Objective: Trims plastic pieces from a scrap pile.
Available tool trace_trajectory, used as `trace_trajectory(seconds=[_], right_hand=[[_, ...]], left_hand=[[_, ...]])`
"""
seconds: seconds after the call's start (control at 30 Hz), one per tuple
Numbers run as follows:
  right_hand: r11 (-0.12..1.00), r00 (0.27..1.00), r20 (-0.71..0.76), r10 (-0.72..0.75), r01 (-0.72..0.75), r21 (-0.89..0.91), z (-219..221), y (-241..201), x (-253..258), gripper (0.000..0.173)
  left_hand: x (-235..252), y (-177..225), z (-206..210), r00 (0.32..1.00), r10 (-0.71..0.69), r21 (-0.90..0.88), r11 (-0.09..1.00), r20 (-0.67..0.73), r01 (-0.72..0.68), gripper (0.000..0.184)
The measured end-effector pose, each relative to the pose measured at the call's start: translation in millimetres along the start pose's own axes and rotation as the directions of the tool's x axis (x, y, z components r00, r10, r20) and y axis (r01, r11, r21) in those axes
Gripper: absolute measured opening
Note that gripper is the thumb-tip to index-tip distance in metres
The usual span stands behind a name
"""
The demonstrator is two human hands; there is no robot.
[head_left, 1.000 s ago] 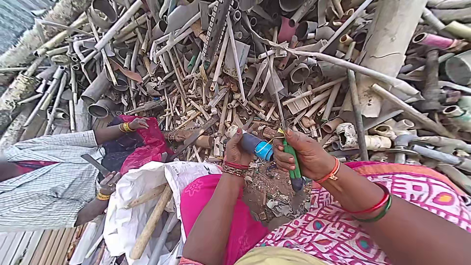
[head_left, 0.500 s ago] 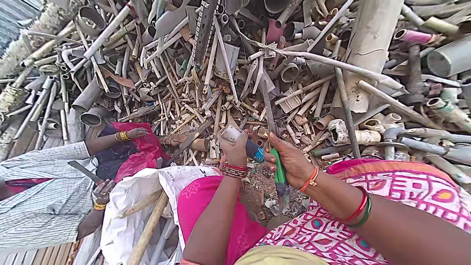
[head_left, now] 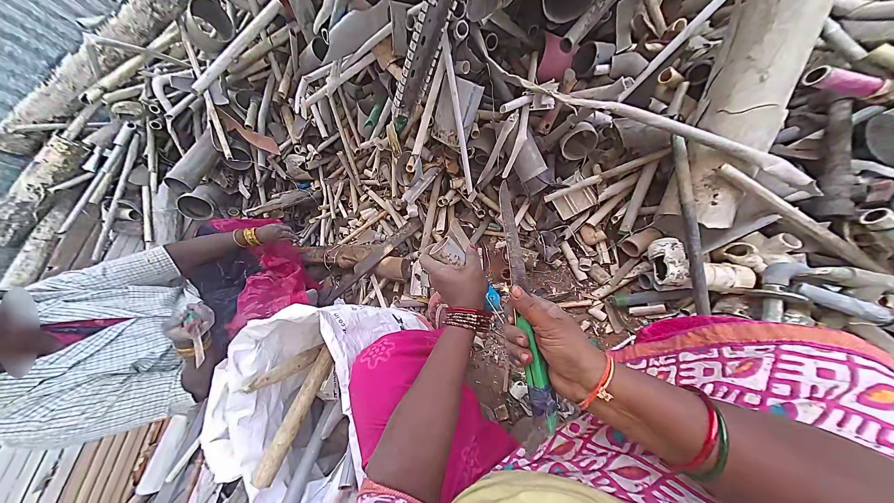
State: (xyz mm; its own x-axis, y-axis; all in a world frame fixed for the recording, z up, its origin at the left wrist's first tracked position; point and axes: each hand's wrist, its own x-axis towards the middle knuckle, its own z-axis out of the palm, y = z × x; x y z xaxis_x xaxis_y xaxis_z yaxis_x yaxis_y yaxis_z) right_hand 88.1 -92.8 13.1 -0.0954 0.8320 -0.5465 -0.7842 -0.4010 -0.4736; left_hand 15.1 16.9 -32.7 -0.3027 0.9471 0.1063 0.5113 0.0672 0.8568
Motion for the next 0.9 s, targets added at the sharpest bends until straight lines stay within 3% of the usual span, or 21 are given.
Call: trace_trajectory(seconds=[0.33, 0.4, 0.47, 0.5, 0.57, 0.67, 0.77, 0.83, 0.9], right_hand=[[0.999, 0.998, 0.057, -0.033, 0.034, -0.018, -3, -3, -9, 0.04], [0.998, 0.981, 0.181, -0.069, 0.067, 0.014, -6, 0, -19, 0.039], [0.97, 0.885, 0.402, -0.234, 0.24, 0.036, -12, 4, -34, 0.03], [0.934, 0.845, 0.425, -0.325, 0.358, 0.001, -15, 2, -37, 0.027], [0.876, 0.859, 0.243, -0.45, 0.477, -0.064, -22, -10, -31, 0.025], [0.885, 0.905, -0.076, -0.418, 0.387, -0.26, -38, -46, -18, 0.027], [0.793, 0.864, -0.194, -0.464, 0.308, -0.525, -63, -69, 0, 0.01], [0.706, 0.847, -0.224, -0.482, 0.224, -0.672, -78, -74, 13, 0.028], [0.679, 0.878, -0.221, -0.425, 0.148, -0.719, -85, -74, 23, 0.048]], left_hand=[[22, -10, 5, 0.976, -0.219, 0.004, 0.976, 0.006, 0.219, 0.082], [38, -23, 4, 0.932, -0.359, -0.081, 0.932, -0.045, 0.355, 0.084], [64, -48, -3, 0.854, -0.498, -0.216, 0.859, -0.149, 0.463, 0.081], [72, -57, -8, 0.819, -0.55, -0.344, 0.81, -0.164, 0.475, 0.073], [74, -48, -15, 0.83, -0.542, -0.518, 0.752, -0.134, 0.407, 0.056], [62, -11, -26, 0.884, -0.465, -0.659, 0.65, 0.049, 0.379, 0.029], [50, 3, -30, 0.88, -0.421, -0.709, 0.551, 0.22, 0.441, 0.019], [43, 12, -28, 0.871, -0.419, -0.711, 0.529, 0.256, 0.464, 0.015], [39, 17, -27, 0.852, -0.43, -0.711, 0.495, 0.299, 0.5, 0.02]])
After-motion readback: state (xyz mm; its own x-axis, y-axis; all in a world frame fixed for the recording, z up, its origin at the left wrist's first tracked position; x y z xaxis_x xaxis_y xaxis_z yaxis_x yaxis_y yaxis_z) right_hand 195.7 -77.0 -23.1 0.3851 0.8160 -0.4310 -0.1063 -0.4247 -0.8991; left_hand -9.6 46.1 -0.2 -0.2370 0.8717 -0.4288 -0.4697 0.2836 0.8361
